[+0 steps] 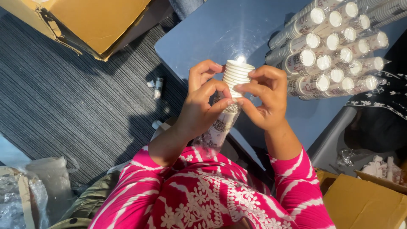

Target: Sorting, stacking, and placing plastic wrap over paper cups before organizing them into groups on a table.

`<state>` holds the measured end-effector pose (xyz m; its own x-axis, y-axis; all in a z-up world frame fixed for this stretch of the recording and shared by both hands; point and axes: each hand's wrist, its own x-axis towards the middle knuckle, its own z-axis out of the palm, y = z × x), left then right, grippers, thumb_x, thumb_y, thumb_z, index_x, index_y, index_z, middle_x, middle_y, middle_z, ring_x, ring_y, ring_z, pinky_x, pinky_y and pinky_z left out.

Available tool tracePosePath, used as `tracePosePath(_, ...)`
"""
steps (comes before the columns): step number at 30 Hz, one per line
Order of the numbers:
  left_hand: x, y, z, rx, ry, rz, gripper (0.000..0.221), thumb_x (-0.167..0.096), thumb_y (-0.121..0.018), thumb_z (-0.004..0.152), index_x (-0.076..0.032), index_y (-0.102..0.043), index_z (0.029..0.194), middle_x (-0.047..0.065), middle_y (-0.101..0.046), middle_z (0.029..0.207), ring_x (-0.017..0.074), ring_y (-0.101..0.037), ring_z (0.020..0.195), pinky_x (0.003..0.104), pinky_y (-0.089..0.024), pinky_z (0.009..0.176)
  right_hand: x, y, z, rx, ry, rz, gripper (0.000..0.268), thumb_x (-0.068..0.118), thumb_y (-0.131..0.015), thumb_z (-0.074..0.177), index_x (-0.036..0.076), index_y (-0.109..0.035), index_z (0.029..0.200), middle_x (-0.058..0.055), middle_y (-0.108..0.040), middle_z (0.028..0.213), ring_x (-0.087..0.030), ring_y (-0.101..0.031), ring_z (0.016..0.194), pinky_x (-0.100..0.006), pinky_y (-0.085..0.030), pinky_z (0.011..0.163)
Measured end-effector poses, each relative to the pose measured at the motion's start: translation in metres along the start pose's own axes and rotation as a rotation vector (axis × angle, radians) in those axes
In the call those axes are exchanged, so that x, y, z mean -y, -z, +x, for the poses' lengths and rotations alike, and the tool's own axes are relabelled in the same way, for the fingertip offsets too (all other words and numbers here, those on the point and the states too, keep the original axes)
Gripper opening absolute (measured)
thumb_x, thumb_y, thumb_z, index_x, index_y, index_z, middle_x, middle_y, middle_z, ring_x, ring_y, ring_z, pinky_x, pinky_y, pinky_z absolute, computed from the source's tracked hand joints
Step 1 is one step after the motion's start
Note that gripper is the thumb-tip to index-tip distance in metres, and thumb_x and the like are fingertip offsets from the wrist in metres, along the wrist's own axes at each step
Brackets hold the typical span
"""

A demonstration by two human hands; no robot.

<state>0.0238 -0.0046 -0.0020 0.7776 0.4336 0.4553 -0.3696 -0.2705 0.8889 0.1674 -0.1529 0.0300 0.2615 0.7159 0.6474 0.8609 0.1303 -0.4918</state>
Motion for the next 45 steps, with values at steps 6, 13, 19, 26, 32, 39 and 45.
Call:
tracePosePath(6, 0.000, 0.000, -0.002, -0.053, 0.053, -0.034, 0.014, -0.006, -0.075, 0.097, -0.006, -0.062, 0.100, 0.013, -0.035, 0.146, 0.0367, -0.050, 0.147, 0.046, -0.047, 0.122, 0.002, -0.009, -0.014, -0.001, -0.061, 0.198, 0.020, 0.007, -0.084, 0.089, 0.002, -0.075, 0.106, -0.010, -0.043, 0.133, -0.017, -0.055, 0.097, -0.027, -0.051, 0.081)
tracePosePath(13, 0.006, -0.004, -0.003, 0.003, -0.163, 0.036, 0.016, -0.007, -0.075, 0.101, -0.005, -0.060, 0.108, 0.013, -0.031, 0.146, 0.0404, -0.043, 0.151, 0.048, -0.045, 0.126, 0.013, -0.003, -0.019, 0.004, -0.277, 0.251, 0.013, 0.006, -0.083, 0.091, 0.006, -0.072, 0.098, -0.006, -0.038, 0.129, -0.018, -0.050, 0.114, -0.031, -0.049, 0.102)
tracePosePath(19, -0.003, -0.002, 0.000, 0.068, -0.133, -0.009, 0.072, -0.025, -0.082, 0.097, -0.005, -0.034, 0.146, 0.023, -0.016, 0.164, 0.0399, -0.041, 0.154, 0.044, -0.049, 0.122, 0.015, 0.002, -0.022, -0.047, -0.263, 0.333, 0.009, 0.003, -0.075, 0.095, 0.004, -0.066, 0.097, -0.009, -0.047, 0.126, -0.021, -0.054, 0.116, -0.033, -0.047, 0.105)
tracePosePath(26, 0.009, -0.003, -0.011, 0.156, -0.030, -0.025, 0.102, -0.031, -0.086, 0.090, -0.001, -0.018, 0.159, 0.026, -0.055, 0.144, 0.0329, -0.060, 0.136, 0.041, -0.049, 0.114, 0.035, 0.008, -0.006, -0.135, 0.032, -0.021, 0.021, -0.012, -0.076, 0.083, 0.001, -0.065, 0.095, -0.016, -0.069, 0.107, -0.033, -0.069, 0.103, -0.041, -0.057, 0.090)
tracePosePath(32, 0.006, 0.001, -0.012, 0.111, -0.098, -0.017, 0.084, -0.028, -0.087, 0.091, -0.004, -0.037, 0.154, 0.018, -0.062, 0.132, 0.0261, -0.068, 0.117, 0.035, -0.056, 0.102, 0.034, 0.004, -0.016, -0.179, 0.134, -0.203, 0.029, -0.019, -0.079, 0.081, 0.001, -0.067, 0.099, -0.013, -0.072, 0.103, -0.029, -0.071, 0.093, -0.037, -0.057, 0.081)
tracePosePath(39, 0.016, -0.001, -0.020, 0.099, -0.092, -0.262, 0.083, -0.022, -0.080, 0.102, -0.005, -0.026, 0.163, 0.019, -0.050, 0.148, 0.0263, -0.060, 0.135, 0.038, -0.050, 0.117, 0.019, 0.002, -0.016, -0.176, -0.042, 0.449, 0.022, -0.015, -0.069, 0.084, 0.002, -0.060, 0.095, -0.015, -0.073, 0.097, -0.020, -0.065, 0.085, -0.029, -0.053, 0.071)
tracePosePath(45, 0.020, 0.006, -0.016, 0.198, 0.173, -0.773, 0.084, -0.031, -0.061, 0.113, -0.001, -0.009, 0.171, 0.017, -0.040, 0.163, 0.0217, -0.043, 0.151, 0.033, -0.033, 0.130, 0.044, 0.016, 0.001, 0.119, -0.376, 0.728, 0.020, -0.014, -0.059, 0.094, 0.003, -0.050, 0.094, -0.017, -0.071, 0.102, -0.019, -0.067, 0.091, -0.030, -0.058, 0.079)
